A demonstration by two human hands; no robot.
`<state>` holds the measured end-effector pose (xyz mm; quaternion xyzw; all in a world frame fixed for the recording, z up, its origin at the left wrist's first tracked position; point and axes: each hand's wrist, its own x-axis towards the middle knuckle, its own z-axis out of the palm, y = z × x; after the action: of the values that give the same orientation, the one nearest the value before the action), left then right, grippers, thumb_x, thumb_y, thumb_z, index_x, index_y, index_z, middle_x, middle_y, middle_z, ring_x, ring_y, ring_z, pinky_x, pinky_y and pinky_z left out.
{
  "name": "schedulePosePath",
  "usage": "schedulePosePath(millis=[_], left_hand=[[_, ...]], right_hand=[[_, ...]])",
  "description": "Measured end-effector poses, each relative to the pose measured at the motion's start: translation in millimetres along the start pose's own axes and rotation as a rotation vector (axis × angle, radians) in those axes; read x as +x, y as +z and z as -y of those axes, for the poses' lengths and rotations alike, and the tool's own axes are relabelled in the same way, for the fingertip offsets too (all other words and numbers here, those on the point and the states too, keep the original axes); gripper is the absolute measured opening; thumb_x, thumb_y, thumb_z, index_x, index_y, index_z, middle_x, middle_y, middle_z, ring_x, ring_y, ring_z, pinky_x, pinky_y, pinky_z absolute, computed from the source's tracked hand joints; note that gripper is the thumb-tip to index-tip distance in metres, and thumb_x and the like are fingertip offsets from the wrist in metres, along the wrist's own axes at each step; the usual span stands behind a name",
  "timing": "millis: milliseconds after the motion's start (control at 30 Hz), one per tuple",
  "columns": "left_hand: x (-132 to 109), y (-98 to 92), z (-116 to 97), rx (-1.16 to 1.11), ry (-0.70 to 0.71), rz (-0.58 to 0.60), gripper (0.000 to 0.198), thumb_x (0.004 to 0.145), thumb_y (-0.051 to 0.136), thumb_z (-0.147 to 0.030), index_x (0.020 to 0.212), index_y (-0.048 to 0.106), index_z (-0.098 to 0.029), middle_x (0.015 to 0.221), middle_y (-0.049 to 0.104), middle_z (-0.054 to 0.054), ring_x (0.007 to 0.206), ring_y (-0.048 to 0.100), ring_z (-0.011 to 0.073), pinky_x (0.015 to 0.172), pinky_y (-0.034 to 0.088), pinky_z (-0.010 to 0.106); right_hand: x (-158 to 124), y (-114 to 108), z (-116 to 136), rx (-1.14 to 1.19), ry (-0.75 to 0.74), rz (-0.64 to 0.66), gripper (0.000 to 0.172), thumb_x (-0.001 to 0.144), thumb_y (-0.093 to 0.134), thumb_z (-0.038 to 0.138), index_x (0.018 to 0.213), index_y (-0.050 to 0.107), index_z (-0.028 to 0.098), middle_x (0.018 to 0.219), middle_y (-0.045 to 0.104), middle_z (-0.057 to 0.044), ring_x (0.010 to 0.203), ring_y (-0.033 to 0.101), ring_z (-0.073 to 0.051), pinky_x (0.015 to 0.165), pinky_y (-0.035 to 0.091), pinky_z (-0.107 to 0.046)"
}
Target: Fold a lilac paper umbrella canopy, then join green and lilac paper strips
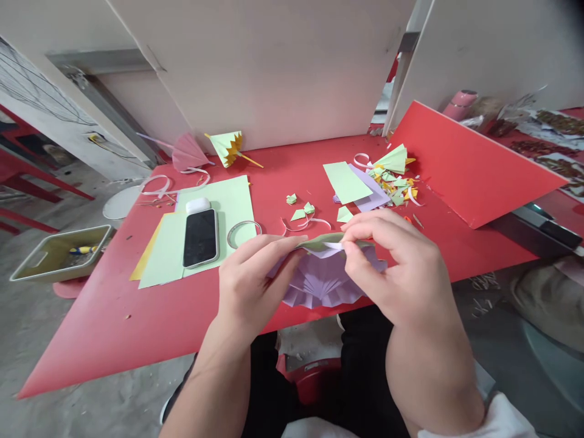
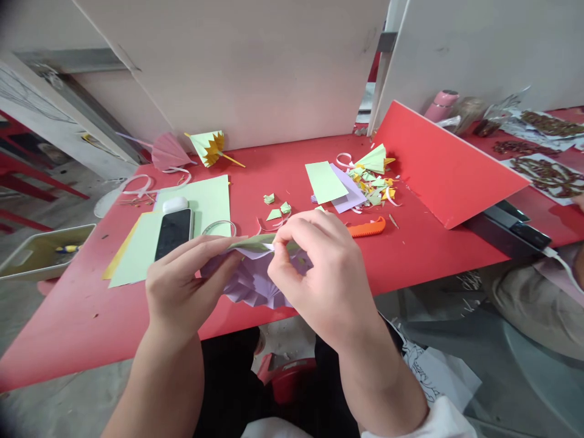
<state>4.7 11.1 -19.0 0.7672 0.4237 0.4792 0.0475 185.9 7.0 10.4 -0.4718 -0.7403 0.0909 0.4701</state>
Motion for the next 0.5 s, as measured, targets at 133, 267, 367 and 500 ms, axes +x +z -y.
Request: schedulePosePath(millis=[133,267,367,500], left_hand=[[1.9,1.1,-2.4,0.022,-0.037,-0.008,0.015,0.079,0.059,-0.009,0.089,0.066,-0.018,0.075,0.066,0.0,0.067,0.059,0.0093,0.061,0.047,0.021],[2.6,1.4,-3.9,0.062,-0.046,-0.012,0.015,0.078,0.059,-0.01,0.09,0.065,-0.017,0.072,0.066,-0.001,0.064,0.058,0.0091,0.06,0.046,0.022],[2.9,1.2,-4.3,0.071,-0.032,-0.02,0.018,0.078,0.059,-0.01,0.093,0.064,-0.017,0.076,0.068,0.0,0.065,0.059,0.0096,0.06,0.045,0.023],[3.3,0.9,-4.1,0.067,-0.008,-0.038,0.017,0.079,0.057,-0.009,0.09,0.065,-0.018,0.073,0.067,-0.001,0.062,0.057,0.009,0.058,0.044,0.023]], right_hand=[[-0.3,1.8,0.5,-0.01,-0.01,0.027,0.01,0.076,0.054,0.009,0.073,0.055,0.018,0.08,0.061,-0.001,0.08,0.056,-0.014,0.074,0.046,-0.028],[-0.8,3.2,2.6,-0.015,-0.031,0.068,0.009,0.076,0.054,0.01,0.073,0.056,0.018,0.08,0.062,-0.002,0.079,0.056,-0.014,0.075,0.046,-0.03],[-1.6,4.2,4.5,-0.017,-0.044,0.084,0.009,0.076,0.054,0.01,0.073,0.056,0.018,0.079,0.061,-0.002,0.078,0.055,-0.015,0.074,0.045,-0.031],[-2.2,5.6,5.2,-0.009,-0.04,0.095,0.009,0.077,0.054,0.01,0.073,0.056,0.018,0.077,0.061,-0.001,0.077,0.054,-0.015,0.074,0.045,-0.032]])
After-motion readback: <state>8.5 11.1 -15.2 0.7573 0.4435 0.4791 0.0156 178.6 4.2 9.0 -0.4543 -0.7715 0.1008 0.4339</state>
